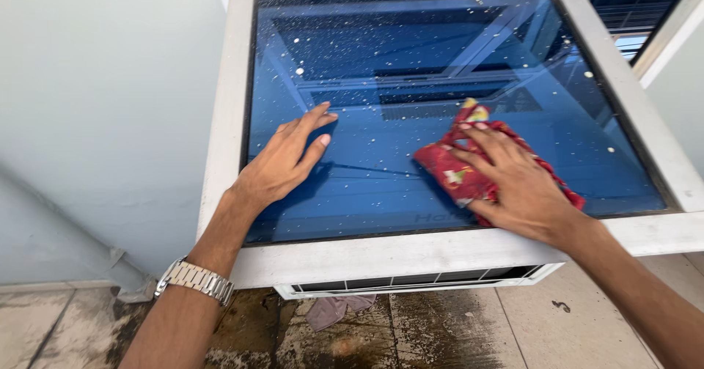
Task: The person wipes a large glass window pane with a red patterned cloth, moving the cloth across the surface in repeated strokes. The person also wipes the adjacent white window frame and a nearby vent grille with the same cloth.
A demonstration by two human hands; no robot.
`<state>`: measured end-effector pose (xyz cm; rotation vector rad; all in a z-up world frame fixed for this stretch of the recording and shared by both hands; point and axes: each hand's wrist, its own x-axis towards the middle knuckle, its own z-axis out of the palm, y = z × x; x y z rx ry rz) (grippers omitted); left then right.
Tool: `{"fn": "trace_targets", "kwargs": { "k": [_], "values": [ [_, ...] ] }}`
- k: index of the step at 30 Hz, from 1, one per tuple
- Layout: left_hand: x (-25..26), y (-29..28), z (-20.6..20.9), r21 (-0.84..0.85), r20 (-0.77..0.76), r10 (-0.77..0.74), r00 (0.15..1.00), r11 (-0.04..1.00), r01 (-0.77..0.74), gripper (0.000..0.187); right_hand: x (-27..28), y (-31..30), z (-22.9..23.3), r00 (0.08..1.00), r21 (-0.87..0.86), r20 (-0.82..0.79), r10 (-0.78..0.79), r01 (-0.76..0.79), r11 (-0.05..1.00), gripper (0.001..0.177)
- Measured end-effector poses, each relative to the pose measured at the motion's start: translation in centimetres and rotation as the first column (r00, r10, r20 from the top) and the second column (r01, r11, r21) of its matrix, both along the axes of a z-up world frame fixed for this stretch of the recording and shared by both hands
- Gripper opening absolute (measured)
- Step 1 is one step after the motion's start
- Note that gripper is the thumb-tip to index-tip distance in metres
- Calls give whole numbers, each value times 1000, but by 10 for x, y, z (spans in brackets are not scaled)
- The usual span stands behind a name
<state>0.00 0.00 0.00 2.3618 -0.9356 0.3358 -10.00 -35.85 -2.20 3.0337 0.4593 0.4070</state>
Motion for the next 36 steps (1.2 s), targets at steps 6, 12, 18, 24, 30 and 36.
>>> {"fn": "trace_targets", "kwargs": {
  "k": [6,12,18,24,30,36],
  "values": [
    [-9,10,25,-361,-211,-32,977,931,-47,66,32,129,-4,920,31,-4,392,-392,919,84],
    [-27,40,35,-94,-100,118,988,987,-128,72,70,236,-13,819,132,79,569,-574,808,75],
    [-51,70,38,-159,-109,260,959,948,-275,77,72,277,-3,841,186,104,530,-540,821,70],
    [-61,66,49,-122,-258,368,894,905,-408,75,8,271,-16,710,140,-65,702,-690,711,66],
    [-51,54,40,-229,-24,307,952,925,-304,68,40,267,-9,586,36,57,808,-810,585,73],
    [-63,72,19,-370,-14,337,941,873,-318,66,120,268,26,845,73,99,525,-533,843,74]
  ]
}}
